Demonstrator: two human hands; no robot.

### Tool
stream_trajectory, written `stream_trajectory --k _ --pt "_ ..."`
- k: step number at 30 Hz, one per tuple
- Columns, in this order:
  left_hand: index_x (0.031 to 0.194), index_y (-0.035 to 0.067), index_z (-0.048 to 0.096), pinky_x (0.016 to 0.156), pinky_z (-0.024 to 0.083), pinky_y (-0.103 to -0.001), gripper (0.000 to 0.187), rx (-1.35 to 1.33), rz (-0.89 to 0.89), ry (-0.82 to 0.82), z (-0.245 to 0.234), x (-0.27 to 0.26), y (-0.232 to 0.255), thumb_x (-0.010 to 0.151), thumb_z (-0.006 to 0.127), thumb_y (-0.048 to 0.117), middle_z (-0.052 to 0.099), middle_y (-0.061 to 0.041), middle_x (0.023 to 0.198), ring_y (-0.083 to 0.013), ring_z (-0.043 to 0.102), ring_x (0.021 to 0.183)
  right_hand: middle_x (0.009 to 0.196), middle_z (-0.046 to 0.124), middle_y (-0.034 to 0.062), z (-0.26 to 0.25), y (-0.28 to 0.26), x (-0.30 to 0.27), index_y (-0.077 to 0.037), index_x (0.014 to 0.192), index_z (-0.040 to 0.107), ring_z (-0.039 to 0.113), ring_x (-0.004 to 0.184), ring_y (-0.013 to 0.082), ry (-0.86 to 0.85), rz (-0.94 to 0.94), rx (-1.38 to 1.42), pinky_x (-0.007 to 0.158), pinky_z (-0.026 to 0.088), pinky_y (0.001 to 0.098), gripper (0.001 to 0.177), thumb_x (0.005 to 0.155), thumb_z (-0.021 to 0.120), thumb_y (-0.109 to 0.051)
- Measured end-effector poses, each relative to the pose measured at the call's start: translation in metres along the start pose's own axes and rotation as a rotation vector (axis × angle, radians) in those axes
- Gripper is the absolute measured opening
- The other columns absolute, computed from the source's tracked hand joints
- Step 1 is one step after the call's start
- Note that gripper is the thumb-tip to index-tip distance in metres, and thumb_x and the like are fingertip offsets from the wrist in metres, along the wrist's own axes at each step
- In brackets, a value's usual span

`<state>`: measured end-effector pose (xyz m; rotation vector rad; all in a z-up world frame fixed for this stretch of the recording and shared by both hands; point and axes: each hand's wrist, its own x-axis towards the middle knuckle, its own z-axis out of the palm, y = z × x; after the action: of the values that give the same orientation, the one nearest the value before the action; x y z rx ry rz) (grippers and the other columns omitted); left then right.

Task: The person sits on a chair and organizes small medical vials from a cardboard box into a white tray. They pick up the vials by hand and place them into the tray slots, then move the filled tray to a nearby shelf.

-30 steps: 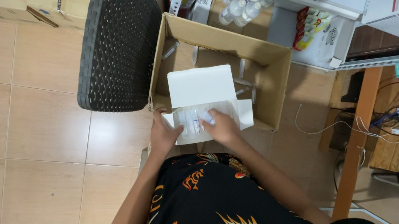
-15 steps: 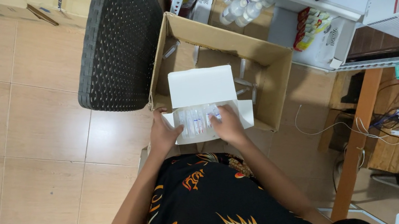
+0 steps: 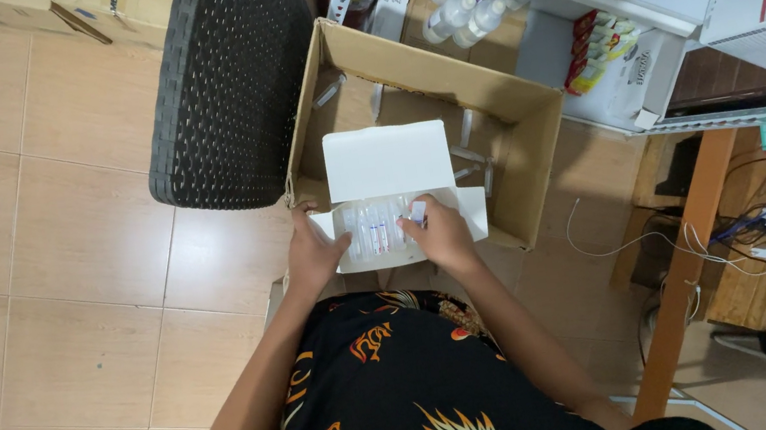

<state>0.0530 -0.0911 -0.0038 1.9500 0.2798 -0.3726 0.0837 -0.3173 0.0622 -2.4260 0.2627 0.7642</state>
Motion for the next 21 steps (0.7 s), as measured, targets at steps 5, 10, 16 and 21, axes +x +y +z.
stream_trajectory --k 5,10,16,21 --pt "0.14 0.005 0.029 0.094 0.054 -0.047 0.084 -0.001 -0.039 -0.007 -0.004 0.0 0.01 0.079 0.085 0.02 0.064 -0.034 0.115 -0.0458 0.068 0.104 0.1 0.074 0.0177 0.008 0.006 0.007 0.001 0.122 0.063 0.072 0.087 0.0276 0.005 0.004 -0.086 0.08 0.056 0.0411 0.047 0.091 0.074 -0.034" --pt "0.143 0.008 0.03 0.092 0.057 -0.044 0.083 0.015 -0.172 -0.081 -0.008 -0.001 0.016 0.08 0.082 0.022 0.068 -0.031 0.109 -0.0427 0.072 0.098 0.108 0.071 0.0173 0.009 0.006 0.006 -0.003 0.135 0.057 0.071 0.09 0.0294 0.049 -0.042 -0.078 0.081 0.056 0.0424 0.052 0.091 0.072 -0.026" --pt "0.141 0.005 0.03 0.093 0.054 -0.047 0.084 0.01 -0.073 -0.036 -0.005 -0.002 0.008 0.078 0.085 0.019 0.065 -0.032 0.114 -0.0438 0.068 0.104 0.114 0.067 0.0178 0.005 0.0 -0.001 -0.011 0.142 0.052 0.07 0.094 0.0321 0.01 -0.098 -0.214 0.082 0.056 0.0447 0.05 0.094 0.065 -0.02" --pt "0.137 0.002 0.031 0.091 0.054 -0.047 0.082 0.007 0.027 -0.018 -0.002 -0.001 -0.004 0.078 0.085 0.018 0.063 -0.033 0.117 -0.0438 0.068 0.102 0.11 0.068 0.0193 0.007 0.009 0.002 -0.009 0.144 0.044 0.07 0.094 0.0324 -0.012 -0.12 -0.176 0.081 0.056 0.0448 0.057 0.093 0.067 -0.022"
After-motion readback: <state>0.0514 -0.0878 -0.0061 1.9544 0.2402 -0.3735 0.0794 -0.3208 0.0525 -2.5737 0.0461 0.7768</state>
